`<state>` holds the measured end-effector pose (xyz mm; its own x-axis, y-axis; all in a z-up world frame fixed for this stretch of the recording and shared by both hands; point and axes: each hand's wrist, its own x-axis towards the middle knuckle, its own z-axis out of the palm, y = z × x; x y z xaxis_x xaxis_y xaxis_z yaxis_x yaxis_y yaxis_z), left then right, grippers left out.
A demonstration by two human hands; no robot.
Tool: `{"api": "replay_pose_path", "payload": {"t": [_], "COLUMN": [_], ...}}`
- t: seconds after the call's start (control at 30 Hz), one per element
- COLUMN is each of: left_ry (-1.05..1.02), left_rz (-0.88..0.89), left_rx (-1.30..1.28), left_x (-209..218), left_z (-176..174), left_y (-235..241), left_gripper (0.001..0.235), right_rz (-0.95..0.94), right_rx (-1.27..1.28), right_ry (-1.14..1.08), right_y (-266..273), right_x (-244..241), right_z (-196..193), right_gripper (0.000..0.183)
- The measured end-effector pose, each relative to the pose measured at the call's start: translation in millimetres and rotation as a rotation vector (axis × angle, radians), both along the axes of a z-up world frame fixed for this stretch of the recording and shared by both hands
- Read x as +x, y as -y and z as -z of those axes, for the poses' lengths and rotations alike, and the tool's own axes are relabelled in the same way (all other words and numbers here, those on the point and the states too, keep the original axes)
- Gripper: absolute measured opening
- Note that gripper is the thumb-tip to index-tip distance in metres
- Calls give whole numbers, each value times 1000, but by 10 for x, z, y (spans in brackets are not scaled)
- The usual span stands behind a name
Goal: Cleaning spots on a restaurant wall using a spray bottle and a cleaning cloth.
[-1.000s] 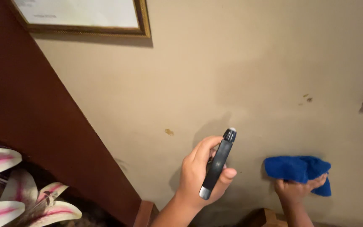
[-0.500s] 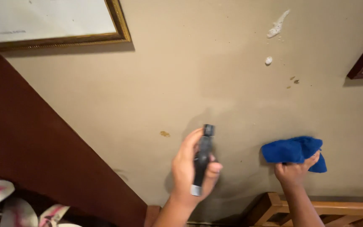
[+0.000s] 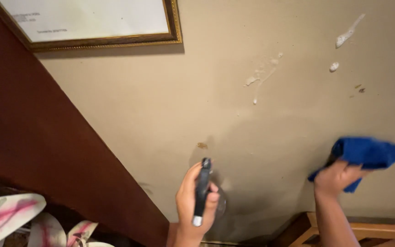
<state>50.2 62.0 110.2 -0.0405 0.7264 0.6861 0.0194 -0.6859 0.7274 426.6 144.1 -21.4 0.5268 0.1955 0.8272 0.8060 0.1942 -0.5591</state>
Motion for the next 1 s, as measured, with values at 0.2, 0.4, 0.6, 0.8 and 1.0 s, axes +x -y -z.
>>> {"api": "replay_pose_path", "payload": {"t": [0.2,0.4,0.6,0.8,1.0], "left_ry": [48,99,71,65,22], "left_rz": [12,-73,-98,-100,-30], "left_rx": [-124,-138,-141,-193,-193], "left_x": [-337,-519,-540,-611,-554], "left_z": [348,399,332,329,303], "left_y": [39,136,157,181,195], "left_gripper": [82,85,85,84,81], "right_rz": [-57,-170,-527,2,36], "right_rx": [160,1,-152,-46,75], "right_ry": [23,544,945,439,322], "right_y": [-438,-582,-389,-431,-563], "right_x": [-893,-2671,-2081,-462,-1027], "right_z": [-930,-1215,-51,-234,-1669], "right_gripper": [68,62,19,103,32]}}
